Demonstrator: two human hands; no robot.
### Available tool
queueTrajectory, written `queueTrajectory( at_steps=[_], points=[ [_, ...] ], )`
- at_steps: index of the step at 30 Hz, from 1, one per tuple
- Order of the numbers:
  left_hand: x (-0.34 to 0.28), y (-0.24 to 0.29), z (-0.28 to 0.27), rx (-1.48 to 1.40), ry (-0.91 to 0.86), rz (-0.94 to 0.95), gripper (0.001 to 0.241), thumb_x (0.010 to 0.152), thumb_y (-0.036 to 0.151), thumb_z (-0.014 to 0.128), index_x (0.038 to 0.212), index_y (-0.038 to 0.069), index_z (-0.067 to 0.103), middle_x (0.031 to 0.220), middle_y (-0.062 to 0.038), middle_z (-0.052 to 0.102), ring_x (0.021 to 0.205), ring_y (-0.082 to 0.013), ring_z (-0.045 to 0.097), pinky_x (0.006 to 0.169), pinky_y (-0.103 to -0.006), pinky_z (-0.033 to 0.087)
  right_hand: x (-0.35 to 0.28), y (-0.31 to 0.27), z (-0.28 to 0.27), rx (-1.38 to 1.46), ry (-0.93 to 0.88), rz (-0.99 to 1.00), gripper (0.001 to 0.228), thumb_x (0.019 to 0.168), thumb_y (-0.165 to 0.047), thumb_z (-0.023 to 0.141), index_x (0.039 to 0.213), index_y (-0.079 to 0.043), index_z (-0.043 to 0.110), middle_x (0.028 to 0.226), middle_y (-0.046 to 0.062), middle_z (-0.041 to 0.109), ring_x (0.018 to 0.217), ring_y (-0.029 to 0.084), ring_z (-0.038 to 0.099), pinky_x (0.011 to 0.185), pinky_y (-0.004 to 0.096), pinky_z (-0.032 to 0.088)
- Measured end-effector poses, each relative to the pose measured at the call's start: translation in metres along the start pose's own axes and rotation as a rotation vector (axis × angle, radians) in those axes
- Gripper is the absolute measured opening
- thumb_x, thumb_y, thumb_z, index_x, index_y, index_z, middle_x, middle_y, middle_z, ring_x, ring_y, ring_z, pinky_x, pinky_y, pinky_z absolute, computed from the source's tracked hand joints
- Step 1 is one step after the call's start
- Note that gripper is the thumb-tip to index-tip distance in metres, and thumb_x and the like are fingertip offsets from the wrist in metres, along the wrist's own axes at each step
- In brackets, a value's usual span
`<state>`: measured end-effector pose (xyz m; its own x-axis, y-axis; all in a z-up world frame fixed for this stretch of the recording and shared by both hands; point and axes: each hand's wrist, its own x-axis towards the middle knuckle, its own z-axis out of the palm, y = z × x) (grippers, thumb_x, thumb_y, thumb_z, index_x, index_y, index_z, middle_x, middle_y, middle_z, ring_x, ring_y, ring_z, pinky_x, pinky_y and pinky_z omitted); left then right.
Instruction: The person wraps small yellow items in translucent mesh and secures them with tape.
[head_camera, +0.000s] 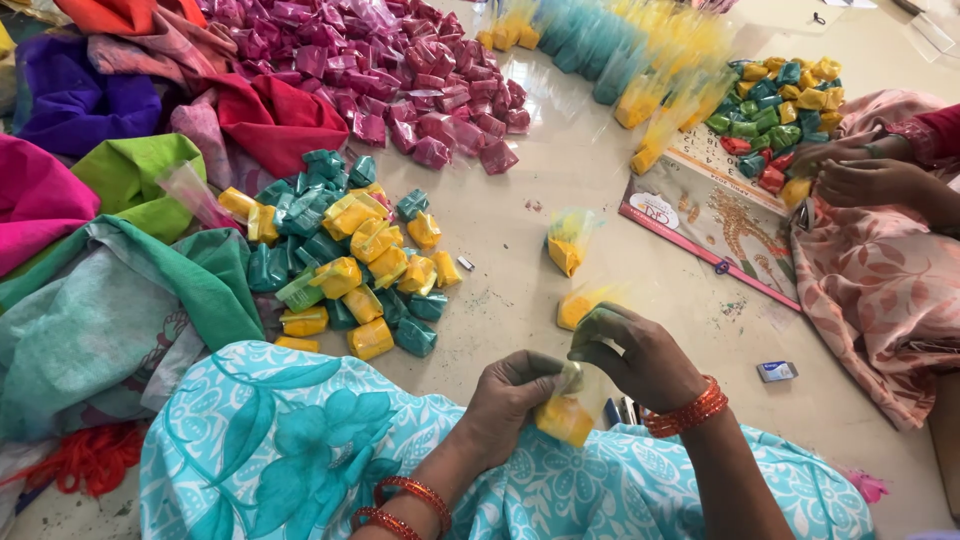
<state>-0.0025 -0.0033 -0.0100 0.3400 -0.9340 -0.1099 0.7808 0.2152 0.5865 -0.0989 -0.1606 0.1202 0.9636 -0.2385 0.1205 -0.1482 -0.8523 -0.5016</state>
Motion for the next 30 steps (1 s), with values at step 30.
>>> queueTrajectory(
  at_steps=[30],
  points=[
    [-0.006,0.009,0.020,0.337,0.327,0.232,0.019,0.098,0.019,0.066,0.103,0.003,0.076,0.086,0.000,0.071,0.078,-0.0053,0.060,0.070,-0.0226,0.052,0.004,-0.005,0.024,0.660,0.740,0.275,0.020,0.100,-0.012,0.069,0.115,0.001,0.067,0.094,0.002,0.071,0.086,0.012,0.068,0.079,0.028,0.058]
  ],
)
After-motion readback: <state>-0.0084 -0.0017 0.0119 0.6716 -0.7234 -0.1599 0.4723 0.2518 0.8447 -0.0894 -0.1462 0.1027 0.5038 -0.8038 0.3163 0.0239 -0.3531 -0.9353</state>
